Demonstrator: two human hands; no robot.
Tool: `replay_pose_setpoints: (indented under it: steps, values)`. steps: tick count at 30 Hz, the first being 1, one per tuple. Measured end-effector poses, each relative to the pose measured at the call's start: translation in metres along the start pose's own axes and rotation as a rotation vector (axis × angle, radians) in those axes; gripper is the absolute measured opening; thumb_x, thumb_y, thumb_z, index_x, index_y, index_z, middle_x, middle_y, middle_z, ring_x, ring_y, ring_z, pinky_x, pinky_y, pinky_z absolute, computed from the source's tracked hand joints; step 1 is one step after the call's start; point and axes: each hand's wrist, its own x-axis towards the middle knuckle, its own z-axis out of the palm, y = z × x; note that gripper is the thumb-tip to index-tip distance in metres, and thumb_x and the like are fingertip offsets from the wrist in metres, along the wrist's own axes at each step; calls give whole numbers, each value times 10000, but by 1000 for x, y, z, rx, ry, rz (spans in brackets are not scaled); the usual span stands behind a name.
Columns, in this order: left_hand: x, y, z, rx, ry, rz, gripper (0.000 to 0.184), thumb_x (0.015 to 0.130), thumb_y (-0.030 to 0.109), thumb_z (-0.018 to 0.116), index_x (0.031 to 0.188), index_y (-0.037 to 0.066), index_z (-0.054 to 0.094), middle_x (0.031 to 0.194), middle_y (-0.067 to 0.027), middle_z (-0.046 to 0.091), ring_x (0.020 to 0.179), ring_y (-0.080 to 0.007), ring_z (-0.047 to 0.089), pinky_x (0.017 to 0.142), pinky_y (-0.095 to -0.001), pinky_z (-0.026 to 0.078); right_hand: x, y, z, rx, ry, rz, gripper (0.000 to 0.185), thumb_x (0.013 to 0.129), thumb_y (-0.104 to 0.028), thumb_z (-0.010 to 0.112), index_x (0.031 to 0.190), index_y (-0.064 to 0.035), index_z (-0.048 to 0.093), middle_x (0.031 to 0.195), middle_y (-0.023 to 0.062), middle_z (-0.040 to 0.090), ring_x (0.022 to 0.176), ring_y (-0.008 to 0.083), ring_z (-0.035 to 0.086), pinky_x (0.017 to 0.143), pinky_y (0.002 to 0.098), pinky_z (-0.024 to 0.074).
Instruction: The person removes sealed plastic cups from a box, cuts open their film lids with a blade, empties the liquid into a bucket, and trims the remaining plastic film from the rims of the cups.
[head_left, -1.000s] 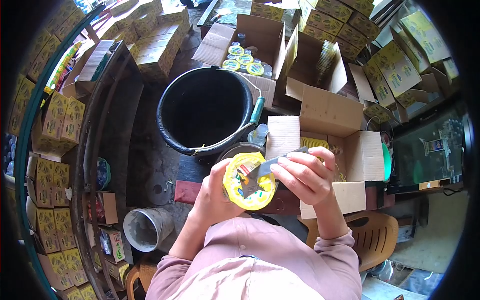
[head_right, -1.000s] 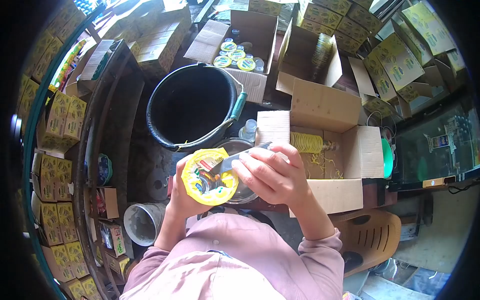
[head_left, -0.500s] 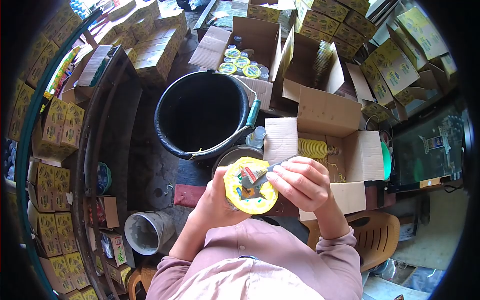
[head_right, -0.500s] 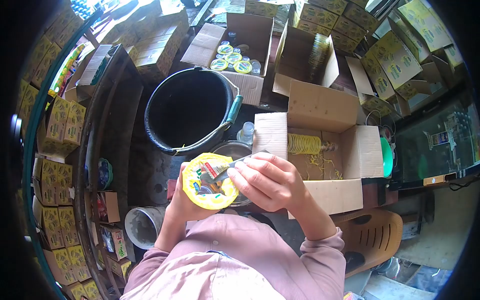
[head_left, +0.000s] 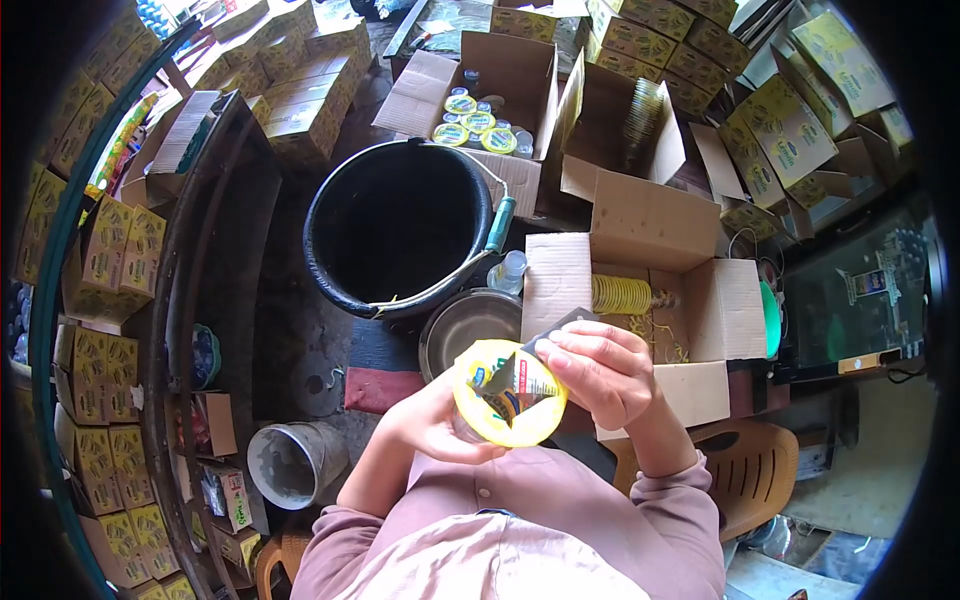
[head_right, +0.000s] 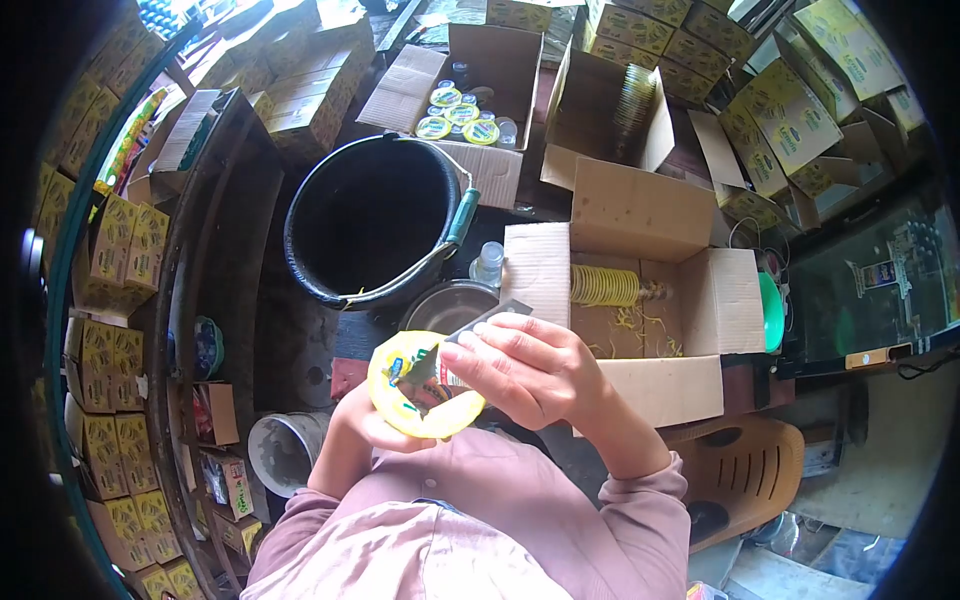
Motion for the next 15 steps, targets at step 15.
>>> replay_pose_setpoints:
  steps: [15]
  values:
    - [20, -5, -8, 314, 412, -94, 642, 680, 84, 630, 1235, -12, 321, 1130, -132, 455, 1101, -201, 435, 966, -312, 313, -20, 25, 7, -134, -18, 135, 469, 696, -58, 666, 1140, 14, 535, 720, 35, 617, 607, 109, 579, 554, 249, 478]
